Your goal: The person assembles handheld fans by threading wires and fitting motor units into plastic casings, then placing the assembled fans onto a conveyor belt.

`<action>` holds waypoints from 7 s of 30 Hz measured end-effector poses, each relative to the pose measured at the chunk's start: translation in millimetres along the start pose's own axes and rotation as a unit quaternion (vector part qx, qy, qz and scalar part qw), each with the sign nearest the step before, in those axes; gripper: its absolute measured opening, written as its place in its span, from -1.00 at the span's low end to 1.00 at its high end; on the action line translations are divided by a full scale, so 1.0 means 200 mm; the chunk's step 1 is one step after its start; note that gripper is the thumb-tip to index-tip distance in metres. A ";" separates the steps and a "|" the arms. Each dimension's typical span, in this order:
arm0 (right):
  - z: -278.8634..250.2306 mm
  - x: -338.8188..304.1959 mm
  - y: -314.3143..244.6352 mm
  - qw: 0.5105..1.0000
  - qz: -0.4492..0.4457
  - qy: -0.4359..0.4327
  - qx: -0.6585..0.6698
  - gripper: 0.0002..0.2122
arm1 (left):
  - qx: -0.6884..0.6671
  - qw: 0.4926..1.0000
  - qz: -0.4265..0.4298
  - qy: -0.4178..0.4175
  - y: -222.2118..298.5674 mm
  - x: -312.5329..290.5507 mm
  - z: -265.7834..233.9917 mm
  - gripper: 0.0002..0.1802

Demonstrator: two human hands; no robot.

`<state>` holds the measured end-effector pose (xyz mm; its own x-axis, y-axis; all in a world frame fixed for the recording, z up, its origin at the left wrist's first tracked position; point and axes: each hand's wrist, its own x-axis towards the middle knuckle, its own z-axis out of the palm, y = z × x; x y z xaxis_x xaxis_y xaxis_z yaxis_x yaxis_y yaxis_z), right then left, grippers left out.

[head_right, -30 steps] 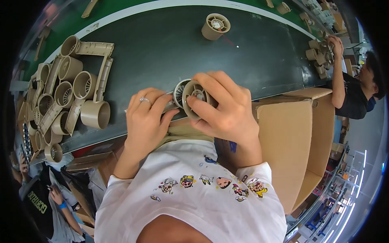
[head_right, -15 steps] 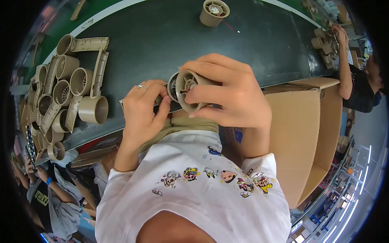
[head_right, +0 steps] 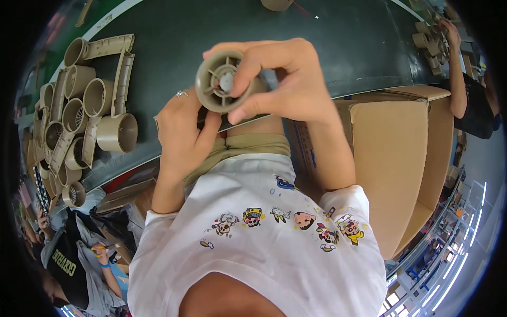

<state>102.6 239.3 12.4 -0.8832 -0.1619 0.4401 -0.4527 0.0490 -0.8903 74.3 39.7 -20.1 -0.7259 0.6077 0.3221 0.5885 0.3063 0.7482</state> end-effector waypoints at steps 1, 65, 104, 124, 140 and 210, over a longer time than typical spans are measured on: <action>0.05 -0.01 0.03 0.998 0.007 0.051 0.031 -0.73 | 0.002 1.000 -0.008 0.006 0.00 0.01 0.00 -0.90; 0.07 -0.29 0.15 0.987 -0.051 0.031 -0.147 -0.85 | 0.061 0.988 0.057 -0.130 -0.06 -0.14 -0.24 -0.95; 0.25 -0.25 0.19 0.950 -0.056 0.237 -0.197 -0.75 | 0.424 0.783 0.382 -0.245 0.05 0.01 -0.21 -0.80; 0.22 -0.38 0.28 0.954 0.044 0.224 -0.194 -0.70 | 0.203 0.972 0.078 -0.090 0.03 -0.30 -0.22 -0.71; 0.22 -0.28 0.19 0.974 0.003 0.109 -0.199 -0.67 | 0.264 0.963 0.045 0.000 0.00 -0.36 -0.06 -0.47; 0.06 -0.31 0.01 0.921 0.026 0.278 -0.270 -0.84 | 0.349 0.861 0.153 -0.337 -0.52 0.76 -0.78 -0.38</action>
<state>158.0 238.3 -18.7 -0.7638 0.3782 0.5230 -0.2696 0.5493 -0.7909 -152.8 -14.6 42.1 -0.2655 0.9533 -0.1439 0.9568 0.2789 0.0822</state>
